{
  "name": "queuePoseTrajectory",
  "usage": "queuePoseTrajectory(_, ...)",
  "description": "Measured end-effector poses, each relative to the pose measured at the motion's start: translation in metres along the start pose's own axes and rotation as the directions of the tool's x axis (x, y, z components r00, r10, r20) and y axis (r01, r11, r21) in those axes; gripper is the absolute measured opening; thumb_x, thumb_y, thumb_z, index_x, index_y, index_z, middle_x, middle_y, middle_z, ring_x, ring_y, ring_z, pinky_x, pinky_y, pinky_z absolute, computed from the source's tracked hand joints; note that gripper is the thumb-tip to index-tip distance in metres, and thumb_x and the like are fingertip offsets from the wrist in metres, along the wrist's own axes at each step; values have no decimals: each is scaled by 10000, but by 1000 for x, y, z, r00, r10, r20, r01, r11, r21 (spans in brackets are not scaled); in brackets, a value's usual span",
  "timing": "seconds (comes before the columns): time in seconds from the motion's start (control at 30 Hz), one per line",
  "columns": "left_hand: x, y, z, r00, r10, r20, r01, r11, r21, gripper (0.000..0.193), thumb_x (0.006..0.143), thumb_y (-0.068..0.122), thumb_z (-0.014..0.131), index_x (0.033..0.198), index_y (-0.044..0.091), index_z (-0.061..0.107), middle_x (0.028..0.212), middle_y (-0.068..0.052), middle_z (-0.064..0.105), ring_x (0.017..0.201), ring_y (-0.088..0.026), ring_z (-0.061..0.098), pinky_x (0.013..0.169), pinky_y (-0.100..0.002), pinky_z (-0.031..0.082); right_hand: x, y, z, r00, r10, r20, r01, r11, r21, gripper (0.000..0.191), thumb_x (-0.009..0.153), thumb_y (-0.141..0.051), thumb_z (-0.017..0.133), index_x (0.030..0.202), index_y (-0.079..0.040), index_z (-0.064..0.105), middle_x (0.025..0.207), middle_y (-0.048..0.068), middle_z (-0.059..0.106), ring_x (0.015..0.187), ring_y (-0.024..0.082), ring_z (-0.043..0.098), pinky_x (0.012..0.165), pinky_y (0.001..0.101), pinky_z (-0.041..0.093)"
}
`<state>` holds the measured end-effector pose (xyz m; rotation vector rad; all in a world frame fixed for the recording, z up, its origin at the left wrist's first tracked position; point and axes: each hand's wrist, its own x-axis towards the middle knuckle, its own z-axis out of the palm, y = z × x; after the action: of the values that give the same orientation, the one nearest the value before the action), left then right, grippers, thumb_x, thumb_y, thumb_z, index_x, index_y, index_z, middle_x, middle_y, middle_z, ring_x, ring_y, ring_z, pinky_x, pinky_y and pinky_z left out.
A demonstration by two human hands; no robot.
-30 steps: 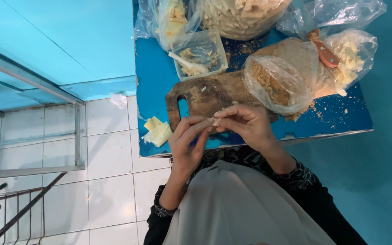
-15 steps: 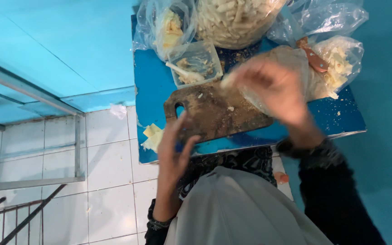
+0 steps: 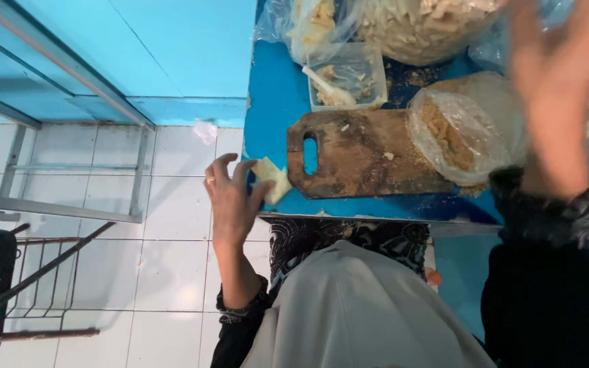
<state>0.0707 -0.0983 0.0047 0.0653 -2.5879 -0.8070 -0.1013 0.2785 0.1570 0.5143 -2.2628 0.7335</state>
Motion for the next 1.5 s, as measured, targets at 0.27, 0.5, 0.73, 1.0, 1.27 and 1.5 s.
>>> queuePoseTrajectory(0.27, 2, 4, 7, 982, -188, -30, 172, 945, -277, 188, 915, 121, 790, 1022, 18, 674, 979, -114, 683, 876, -267, 637, 796, -374, 507, -106, -82, 25, 935, -139, 326, 60, 969, 241, 419, 880, -14, 815, 1286, -72, 728, 1432, 76, 611, 1271, 239, 660, 1048, 384, 553)
queuePoseTrajectory(0.5, 21, 4, 38, 959, -279, 46, 211, 597, -774, 158, 973, 81, 736, 1042, -35, 654, 899, -33, 712, 801, -47, 644, 701, -202, 517, -121, -103, 107, 784, -10, 621, -520, 537, 664, 418, 986, -43, 684, 1395, -107, 625, 1414, 67, 612, 1236, 164, 655, 976, 297, 598)
queuePoseTrajectory(0.73, 23, 3, 42, 949, -224, 223, 296, 383, -875, 171, 1031, 110, 650, 1125, -27, 689, 952, -50, 731, 831, -75, 671, 721, -231, 563, -115, -121, 141, 872, -126, 473, -208, 780, 590, 598, 908, -74, 765, 1465, -113, 553, 1362, 122, 627, 1140, 187, 659, 919, 337, 575)
queuePoseTrajectory(1.0, 20, -6, 28, 912, -322, 254, 338, 236, -911, 247, 1046, 202, 627, 1083, -34, 692, 979, -94, 728, 842, -154, 716, 730, -280, 620, -116, -126, 137, 832, 87, 549, -447, 692, 567, 382, 974, -81, 731, 1346, -116, 656, 967, 36, 744, 889, 159, 736, 789, 294, 604)
queuePoseTrajectory(1.27, 17, -1, 31, 953, -257, 159, 240, 326, -915, 159, 1013, 118, 653, 1095, -7, 706, 1123, -72, 691, 872, -107, 649, 761, -240, 544, -128, -142, 142, 902, -48, 428, -304, 634, 711, 423, 939, -75, 749, 1337, -65, 607, 1197, 101, 585, 1049, 120, 655, 827, 273, 590)
queuePoseTrajectory(1.5, 12, 21, 35, 984, -34, 174, 153, 653, -741, 193, 956, 46, 780, 839, -25, 643, 1278, -122, 623, 948, -152, 613, 710, -263, 494, -143, -106, 128, 776, 159, 610, -562, 612, 556, 304, 957, -64, 738, 1255, -77, 676, 931, 48, 720, 824, 89, 677, 700, 262, 574)
